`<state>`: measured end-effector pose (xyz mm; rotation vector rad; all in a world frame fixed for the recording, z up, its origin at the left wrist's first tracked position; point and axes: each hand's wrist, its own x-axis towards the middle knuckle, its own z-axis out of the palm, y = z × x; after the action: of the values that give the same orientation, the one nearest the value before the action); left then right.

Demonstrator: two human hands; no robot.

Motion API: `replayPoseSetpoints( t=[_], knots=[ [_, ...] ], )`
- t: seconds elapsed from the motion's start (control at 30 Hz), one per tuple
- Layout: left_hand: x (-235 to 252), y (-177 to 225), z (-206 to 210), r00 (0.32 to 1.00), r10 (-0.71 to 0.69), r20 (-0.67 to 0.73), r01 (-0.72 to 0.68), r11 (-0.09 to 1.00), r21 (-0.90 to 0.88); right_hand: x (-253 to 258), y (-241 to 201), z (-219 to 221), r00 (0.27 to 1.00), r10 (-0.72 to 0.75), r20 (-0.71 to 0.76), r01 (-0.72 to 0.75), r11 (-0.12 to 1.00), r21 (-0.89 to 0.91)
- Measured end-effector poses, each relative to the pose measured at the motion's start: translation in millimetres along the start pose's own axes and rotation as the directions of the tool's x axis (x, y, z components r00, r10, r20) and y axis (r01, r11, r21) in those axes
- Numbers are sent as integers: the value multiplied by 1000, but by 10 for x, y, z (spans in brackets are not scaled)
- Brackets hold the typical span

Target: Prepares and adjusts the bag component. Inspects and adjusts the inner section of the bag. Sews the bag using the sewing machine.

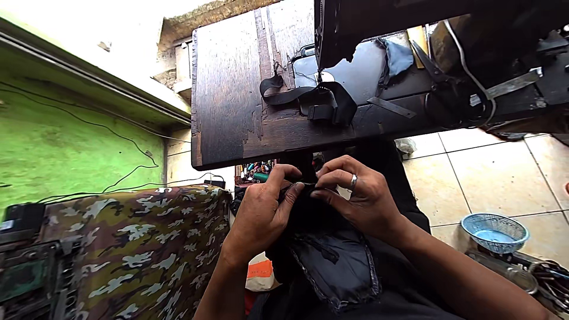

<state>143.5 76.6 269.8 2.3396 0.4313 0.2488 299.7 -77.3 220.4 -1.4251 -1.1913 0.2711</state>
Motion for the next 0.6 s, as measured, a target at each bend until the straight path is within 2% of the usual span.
replayPoseSetpoints(
  t=[0.23,0.3,0.47,0.6],
  knots=[
    [-24,-56,-11,998,63,26,-56,973,-225,194,53,83,996,-57,68,55,998,38],
    [-38,-90,21,999,54,-10,-55,971,-232,216,47,68,994,-47,102,39,997,70],
    [-78,-144,-11,999,5,-54,-17,974,-224,5,184,-138,956,-20,294,-4,997,81],
    [-71,-180,1,998,-7,-61,-6,976,-217,-213,311,-197,962,83,260,-102,993,60]
  ],
)
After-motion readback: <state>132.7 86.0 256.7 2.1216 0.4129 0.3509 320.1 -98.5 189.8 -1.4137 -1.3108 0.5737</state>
